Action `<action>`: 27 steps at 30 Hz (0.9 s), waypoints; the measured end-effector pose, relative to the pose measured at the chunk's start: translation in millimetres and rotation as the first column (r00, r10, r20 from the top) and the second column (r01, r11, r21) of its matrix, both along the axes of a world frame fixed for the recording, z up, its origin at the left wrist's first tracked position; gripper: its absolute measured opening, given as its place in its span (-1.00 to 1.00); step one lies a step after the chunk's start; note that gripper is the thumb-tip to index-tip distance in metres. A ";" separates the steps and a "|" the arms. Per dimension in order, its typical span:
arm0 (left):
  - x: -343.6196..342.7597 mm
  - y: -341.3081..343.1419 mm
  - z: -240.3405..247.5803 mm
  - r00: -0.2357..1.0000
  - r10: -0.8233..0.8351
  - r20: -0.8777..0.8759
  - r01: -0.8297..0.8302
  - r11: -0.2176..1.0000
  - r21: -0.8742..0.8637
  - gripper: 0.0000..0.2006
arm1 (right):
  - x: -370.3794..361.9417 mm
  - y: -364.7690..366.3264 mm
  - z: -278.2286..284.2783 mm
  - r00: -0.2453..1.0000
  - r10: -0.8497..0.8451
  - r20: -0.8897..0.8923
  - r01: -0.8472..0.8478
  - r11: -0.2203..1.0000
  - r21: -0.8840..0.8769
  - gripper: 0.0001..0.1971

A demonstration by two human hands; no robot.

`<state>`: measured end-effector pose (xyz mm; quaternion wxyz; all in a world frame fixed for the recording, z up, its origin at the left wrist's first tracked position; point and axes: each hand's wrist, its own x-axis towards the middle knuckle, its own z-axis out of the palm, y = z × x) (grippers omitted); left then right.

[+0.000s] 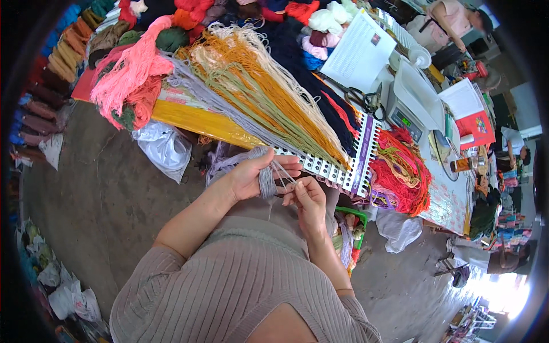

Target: The recorder is sorting various colors of yarn and attaching them to a color sample organizer.

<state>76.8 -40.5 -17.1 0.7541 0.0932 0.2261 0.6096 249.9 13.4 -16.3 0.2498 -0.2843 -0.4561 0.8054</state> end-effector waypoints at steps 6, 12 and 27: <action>-6.2 -6.4 10.5 0.964 0.086 -0.253 -0.094 0.995 -0.022 -0.45 | 0.6 -4.2 0.9 0.998 -0.049 0.047 0.047 0.998 0.039 -0.80; -5.6 -7.3 13.5 0.971 0.124 -0.204 -0.130 0.991 -0.013 -0.46 | -1.9 -5.4 2.8 0.992 -0.061 0.110 0.050 0.993 0.103 -0.77; 1.1 -7.1 10.3 0.954 0.148 -0.261 -0.160 0.987 -0.025 -0.48 | 1.3 -8.5 3.4 0.990 -0.068 0.122 0.048 0.986 0.159 -0.75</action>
